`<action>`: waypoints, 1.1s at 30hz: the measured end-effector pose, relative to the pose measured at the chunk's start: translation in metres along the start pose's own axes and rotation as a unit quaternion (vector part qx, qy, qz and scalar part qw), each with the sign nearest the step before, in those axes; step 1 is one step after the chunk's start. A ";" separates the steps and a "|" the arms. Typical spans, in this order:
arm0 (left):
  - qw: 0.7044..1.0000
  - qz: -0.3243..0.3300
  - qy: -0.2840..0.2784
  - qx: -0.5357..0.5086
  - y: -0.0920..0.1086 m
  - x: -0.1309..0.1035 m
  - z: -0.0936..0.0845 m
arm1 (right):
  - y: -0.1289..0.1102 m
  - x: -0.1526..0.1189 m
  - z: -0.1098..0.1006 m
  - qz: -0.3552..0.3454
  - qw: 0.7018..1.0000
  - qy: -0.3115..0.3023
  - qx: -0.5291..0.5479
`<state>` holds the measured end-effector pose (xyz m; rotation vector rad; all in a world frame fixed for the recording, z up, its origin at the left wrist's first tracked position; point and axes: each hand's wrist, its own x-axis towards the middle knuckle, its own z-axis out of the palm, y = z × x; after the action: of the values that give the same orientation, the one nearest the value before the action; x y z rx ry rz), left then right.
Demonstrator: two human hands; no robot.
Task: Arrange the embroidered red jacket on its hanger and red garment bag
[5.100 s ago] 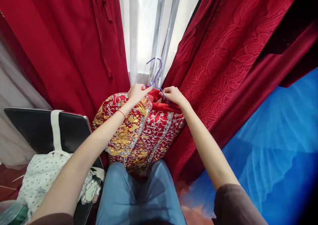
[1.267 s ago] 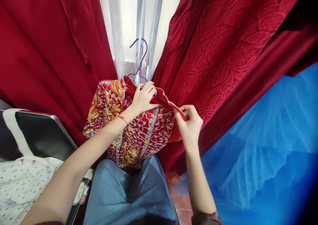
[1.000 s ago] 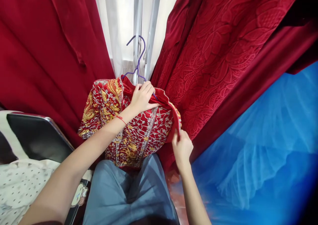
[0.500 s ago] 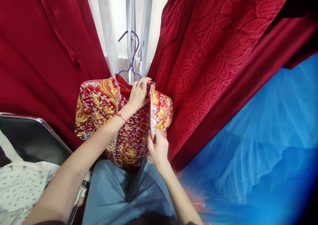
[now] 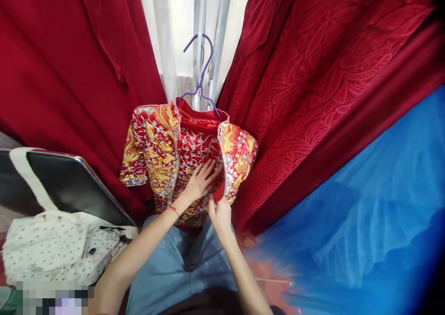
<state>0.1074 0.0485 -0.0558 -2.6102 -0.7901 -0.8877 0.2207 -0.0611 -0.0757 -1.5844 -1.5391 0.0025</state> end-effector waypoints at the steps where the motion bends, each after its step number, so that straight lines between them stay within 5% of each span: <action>1: 1.000 -0.010 -0.019 -0.004 0.003 -0.002 0.010 | -0.002 -0.001 0.000 0.002 1.000 0.004 0.013; 6: 0.986 -0.145 -0.084 -0.016 0.011 0.020 0.038 | -0.010 -0.010 -0.015 0.044 0.998 -0.006 0.032; 11: 0.973 -0.221 -0.071 -0.018 0.013 0.042 0.050 | -0.026 -0.013 -0.058 0.074 0.996 0.030 0.039; 18: 0.979 -0.193 -0.067 -0.006 0.000 0.041 0.044 | -0.057 -0.022 -0.107 0.091 0.986 0.103 0.098; 23: 0.984 -0.158 -0.075 -0.021 -0.008 0.039 0.035 | -0.048 -0.028 -0.121 0.034 0.986 0.153 0.065; 25: 0.983 -0.164 -0.073 -0.038 -0.007 0.038 0.034 | -0.042 -0.027 -0.114 -0.024 0.993 0.113 0.004; 27: 0.981 -0.163 -0.061 -0.089 -0.002 0.030 0.035 | -0.037 -0.026 -0.093 -0.068 0.995 0.012 -0.067; 30: 0.956 -0.160 -0.022 -0.244 0.012 -0.006 0.042 | -0.024 -0.027 -0.044 -0.046 0.974 -0.146 -0.165; 33: 0.848 -0.360 0.099 -0.377 0.036 -0.070 0.054 | -0.004 -0.022 0.007 0.023 0.959 -0.193 -0.208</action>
<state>0.1074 0.0129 -0.1439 -2.7196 -1.6918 -1.9828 0.2082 -0.0756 -0.0898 -2.0432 -1.8919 0.0160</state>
